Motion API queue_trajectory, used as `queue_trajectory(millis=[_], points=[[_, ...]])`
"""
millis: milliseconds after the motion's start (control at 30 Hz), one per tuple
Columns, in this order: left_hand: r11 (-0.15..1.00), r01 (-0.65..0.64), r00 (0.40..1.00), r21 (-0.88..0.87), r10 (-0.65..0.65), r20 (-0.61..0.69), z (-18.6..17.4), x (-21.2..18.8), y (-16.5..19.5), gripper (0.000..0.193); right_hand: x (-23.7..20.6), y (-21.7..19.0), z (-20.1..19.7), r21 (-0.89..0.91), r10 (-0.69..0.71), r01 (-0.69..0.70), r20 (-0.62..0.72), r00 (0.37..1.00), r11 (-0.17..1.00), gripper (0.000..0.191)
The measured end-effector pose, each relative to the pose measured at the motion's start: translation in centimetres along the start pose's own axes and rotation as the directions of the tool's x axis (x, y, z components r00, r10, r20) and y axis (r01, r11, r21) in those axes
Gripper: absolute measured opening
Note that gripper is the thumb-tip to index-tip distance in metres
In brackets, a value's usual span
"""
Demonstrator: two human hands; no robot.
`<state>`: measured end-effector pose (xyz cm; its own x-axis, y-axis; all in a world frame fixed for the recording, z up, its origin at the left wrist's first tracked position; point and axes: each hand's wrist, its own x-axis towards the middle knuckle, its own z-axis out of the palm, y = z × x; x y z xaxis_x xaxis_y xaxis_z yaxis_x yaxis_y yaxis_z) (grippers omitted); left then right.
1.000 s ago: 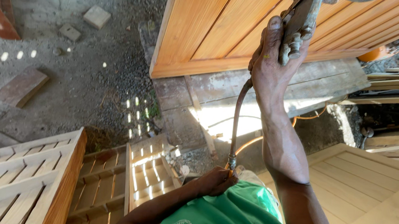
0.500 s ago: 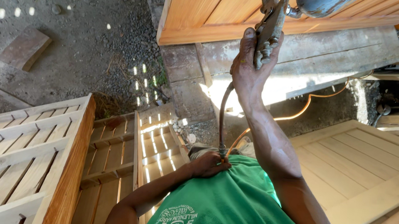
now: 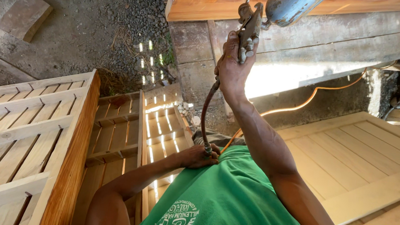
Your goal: The person picks up a spray gun and connects an air hose to it. They then spray a finish onto a wooden door or panel, moving the gun in steady strokes to cover the surface.
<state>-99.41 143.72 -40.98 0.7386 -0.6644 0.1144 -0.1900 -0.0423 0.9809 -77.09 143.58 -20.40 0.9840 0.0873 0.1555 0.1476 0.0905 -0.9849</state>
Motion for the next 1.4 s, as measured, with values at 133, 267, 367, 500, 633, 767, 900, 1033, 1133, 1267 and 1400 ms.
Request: queue_trajectory(millis=[133, 267, 367, 500, 633, 767, 900, 1033, 1133, 1267, 1400], points=[[0.999, 0.039, 0.999, 0.027, -0.040, 0.027, 0.2, -0.6, -0.3, 0.036, -0.1, 1.7, 0.2, 0.021, 0.093, -0.092, -0.040, 0.995, 0.996, 0.018], [0.995, 0.100, 0.994, -0.007, -0.099, 0.044, 0.4, -1.2, -0.5, 0.042, -0.6, 3.0, 0.6, 0.015, 0.137, -0.136, -0.040, 0.990, 0.991, 0.018], [0.997, 0.072, 0.997, -0.001, -0.071, 0.015, 0.6, -1.9, -0.9, 0.044, -1.0, 3.8, 1.1, 0.001, 0.220, -0.220, -0.053, 0.974, 0.975, 0.019], [0.997, 0.069, 0.997, 0.021, -0.069, 0.015, 0.7, -2.3, -1.2, 0.044, -0.8, 4.5, 1.5, 0.010, 0.319, -0.320, -0.077, 0.944, 0.947, 0.021], [0.995, 0.066, 0.998, 0.070, -0.067, 0.012, 0.3, -1.9, -1.7, 0.042, -0.4, 3.5, 1.7, 0.056, 0.275, -0.272, -0.068, 0.959, 0.961, 0.020], [0.981, -0.020, 0.997, 0.193, 0.035, -0.074, -1.0, -0.2, -1.3, 0.036, 0.5, -0.2, 1.6, 0.051, 0.103, -0.100, -0.054, 0.993, 0.994, 0.024], [0.995, -0.091, 0.989, 0.030, 0.094, -0.118, -2.9, 3.0, 0.5, 0.033, 1.8, -5.5, 0.3, -0.024, -0.265, 0.265, 0.020, 0.964, 0.964, 0.024], [0.992, -0.123, 0.982, -0.027, 0.118, -0.148, -4.6, 6.2, 3.1, 0.031, 4.0, -11.0, -1.4, -0.019, -0.513, 0.514, 0.032, 0.858, 0.858, 0.029], [0.967, -0.221, 0.963, -0.127, 0.196, -0.186, -4.9, 8.2, 4.6, 0.029, 4.8, -15.5, -4.0, 0.026, -0.549, 0.549, 0.031, 0.835, 0.836, 0.033], [0.987, -0.081, 0.972, -0.139, 0.048, -0.229, -4.1, 11.9, 5.6, 0.030, 6.8, -21.0, -8.6, -0.171, -0.768, 0.752, -0.042, 0.639, 0.636, 0.042], [0.991, -0.126, 0.970, -0.041, 0.115, -0.212, -2.9, 15.2, 6.4, 0.030, 9.7, -23.5, -12.5, -0.253, -0.819, 0.782, -0.097, 0.566, 0.570, 0.048]])
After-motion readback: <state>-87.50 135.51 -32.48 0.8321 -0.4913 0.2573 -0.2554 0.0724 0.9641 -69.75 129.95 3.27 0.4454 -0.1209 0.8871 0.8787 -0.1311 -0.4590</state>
